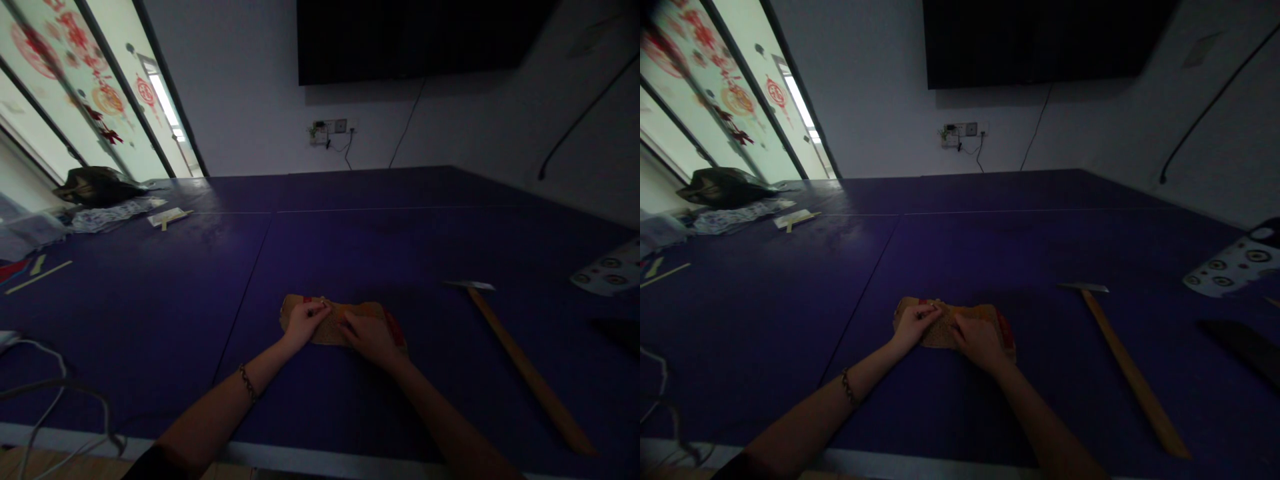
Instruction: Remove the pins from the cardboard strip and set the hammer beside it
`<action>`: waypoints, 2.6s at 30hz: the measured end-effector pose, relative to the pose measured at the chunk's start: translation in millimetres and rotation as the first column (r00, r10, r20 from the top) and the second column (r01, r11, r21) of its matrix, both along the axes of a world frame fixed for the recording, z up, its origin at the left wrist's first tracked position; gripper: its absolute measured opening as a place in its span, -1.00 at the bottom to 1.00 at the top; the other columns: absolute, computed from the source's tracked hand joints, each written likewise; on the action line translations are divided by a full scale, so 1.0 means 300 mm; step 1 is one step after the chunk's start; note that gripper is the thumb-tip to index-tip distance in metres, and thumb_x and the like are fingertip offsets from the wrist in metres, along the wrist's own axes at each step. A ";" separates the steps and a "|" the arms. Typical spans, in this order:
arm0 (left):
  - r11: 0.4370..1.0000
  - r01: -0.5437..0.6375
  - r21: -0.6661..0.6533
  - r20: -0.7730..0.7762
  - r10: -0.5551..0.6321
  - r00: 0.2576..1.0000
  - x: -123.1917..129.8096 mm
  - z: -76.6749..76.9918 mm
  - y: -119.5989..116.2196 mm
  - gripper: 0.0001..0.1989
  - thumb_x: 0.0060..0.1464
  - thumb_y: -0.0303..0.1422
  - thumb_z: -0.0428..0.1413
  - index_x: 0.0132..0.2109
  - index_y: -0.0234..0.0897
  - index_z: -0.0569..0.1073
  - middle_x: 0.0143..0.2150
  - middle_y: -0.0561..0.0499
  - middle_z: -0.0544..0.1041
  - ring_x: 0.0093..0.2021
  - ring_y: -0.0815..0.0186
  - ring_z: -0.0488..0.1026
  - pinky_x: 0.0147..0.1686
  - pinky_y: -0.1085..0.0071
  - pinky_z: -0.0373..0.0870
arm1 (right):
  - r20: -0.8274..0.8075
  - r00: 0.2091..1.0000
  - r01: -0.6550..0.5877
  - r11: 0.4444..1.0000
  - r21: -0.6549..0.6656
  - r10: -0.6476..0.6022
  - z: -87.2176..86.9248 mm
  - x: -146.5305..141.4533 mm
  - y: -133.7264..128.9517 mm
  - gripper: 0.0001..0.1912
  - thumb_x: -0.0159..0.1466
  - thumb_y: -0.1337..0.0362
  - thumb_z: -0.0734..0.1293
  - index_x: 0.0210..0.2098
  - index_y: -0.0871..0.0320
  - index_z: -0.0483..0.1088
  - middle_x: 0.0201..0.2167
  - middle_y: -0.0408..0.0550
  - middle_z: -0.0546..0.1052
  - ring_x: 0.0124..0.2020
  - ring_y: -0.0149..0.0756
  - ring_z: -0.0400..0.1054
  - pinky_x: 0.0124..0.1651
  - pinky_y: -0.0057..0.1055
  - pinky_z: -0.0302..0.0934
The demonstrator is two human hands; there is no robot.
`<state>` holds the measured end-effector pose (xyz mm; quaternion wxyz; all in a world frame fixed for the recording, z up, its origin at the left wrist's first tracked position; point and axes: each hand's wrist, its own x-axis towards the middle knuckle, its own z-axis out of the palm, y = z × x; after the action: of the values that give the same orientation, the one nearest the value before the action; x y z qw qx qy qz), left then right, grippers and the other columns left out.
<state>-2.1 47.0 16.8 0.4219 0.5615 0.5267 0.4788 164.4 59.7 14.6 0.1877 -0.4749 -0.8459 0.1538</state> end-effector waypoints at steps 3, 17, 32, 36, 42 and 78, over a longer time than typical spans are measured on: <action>0.994 -0.029 -0.106 0.295 0.059 0.954 -0.020 0.005 0.014 -0.79 -0.14 -0.25 0.12 -0.52 -0.34 0.39 -0.68 0.15 0.27 -0.64 0.49 0.17 -0.61 0.58 0.05 | -0.055 0.998 0.033 0.999 -0.010 -0.033 -0.003 -0.001 0.000 -0.82 0.18 0.21 0.14 -0.50 0.09 0.26 -0.60 -0.12 0.43 -0.56 -0.32 0.29 -0.52 -0.45 -0.09; 0.911 0.311 -0.270 0.737 -0.012 0.675 -0.084 0.068 -0.004 -0.77 0.03 -0.38 -0.07 -0.56 -0.34 0.19 -0.76 0.21 0.05 -0.81 0.59 -0.13 -0.81 0.65 -0.20 | -0.663 0.653 0.267 0.930 -0.251 -0.366 0.010 0.064 0.071 -0.77 0.18 0.08 0.06 -0.41 0.10 0.14 -0.71 -0.25 0.24 -0.68 -0.38 0.16 -0.61 -0.45 0.04; 0.804 0.322 -0.499 0.823 0.324 0.467 -0.067 0.070 -0.092 -0.78 0.10 -0.50 -0.15 -0.45 -0.42 0.30 -0.58 -0.01 0.38 -0.60 0.48 0.36 -0.57 0.60 0.33 | -0.742 0.197 -0.425 0.626 -0.654 -0.641 0.075 -0.158 0.025 -0.77 0.19 0.40 0.15 -0.56 0.16 0.32 -0.57 -0.07 0.48 -0.45 -0.38 0.43 -0.26 -0.41 0.34; 0.843 0.371 -0.389 0.850 0.173 0.498 -0.070 0.057 -0.112 -0.86 0.05 -0.54 -0.07 -0.38 -0.45 0.36 -0.53 -0.03 0.42 -0.56 0.47 0.39 -0.54 0.61 0.34 | -0.700 0.174 -0.558 0.516 -0.650 -0.693 0.071 -0.188 -0.005 -0.70 0.25 0.38 0.07 -0.51 0.19 0.35 -0.51 -0.01 0.52 -0.37 -0.36 0.45 -0.15 -0.38 0.31; 0.847 0.373 -0.378 0.805 0.102 0.585 -0.067 0.044 -0.140 -0.92 -0.04 -0.55 -0.01 -0.44 -0.42 0.35 -0.62 0.02 0.39 -0.62 0.42 0.39 -0.58 0.54 0.34 | -0.679 0.119 -0.638 0.468 -0.612 -0.725 0.052 -0.167 -0.026 -0.73 0.24 0.41 0.09 -0.47 0.22 0.37 -0.42 0.02 0.54 -0.26 -0.35 0.43 -0.06 -0.43 0.25; 0.775 0.472 -0.419 0.891 0.252 0.377 -0.045 0.034 -0.152 -0.64 0.16 -0.27 -0.14 -0.32 -0.48 0.42 -0.42 -0.11 0.48 -0.40 0.33 0.44 -0.20 0.37 0.31 | -0.730 0.528 -0.365 0.661 -0.656 -0.434 -0.025 -0.193 -0.073 -0.69 0.11 0.06 0.25 -0.26 0.13 0.36 -0.38 -0.02 0.48 -0.30 -0.24 0.39 -0.15 -0.24 0.22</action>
<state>-15.7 1.4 27.0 0.8315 0.0632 0.2844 0.4730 106.4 37.9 7.1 0.3636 -0.3878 -0.4872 0.6929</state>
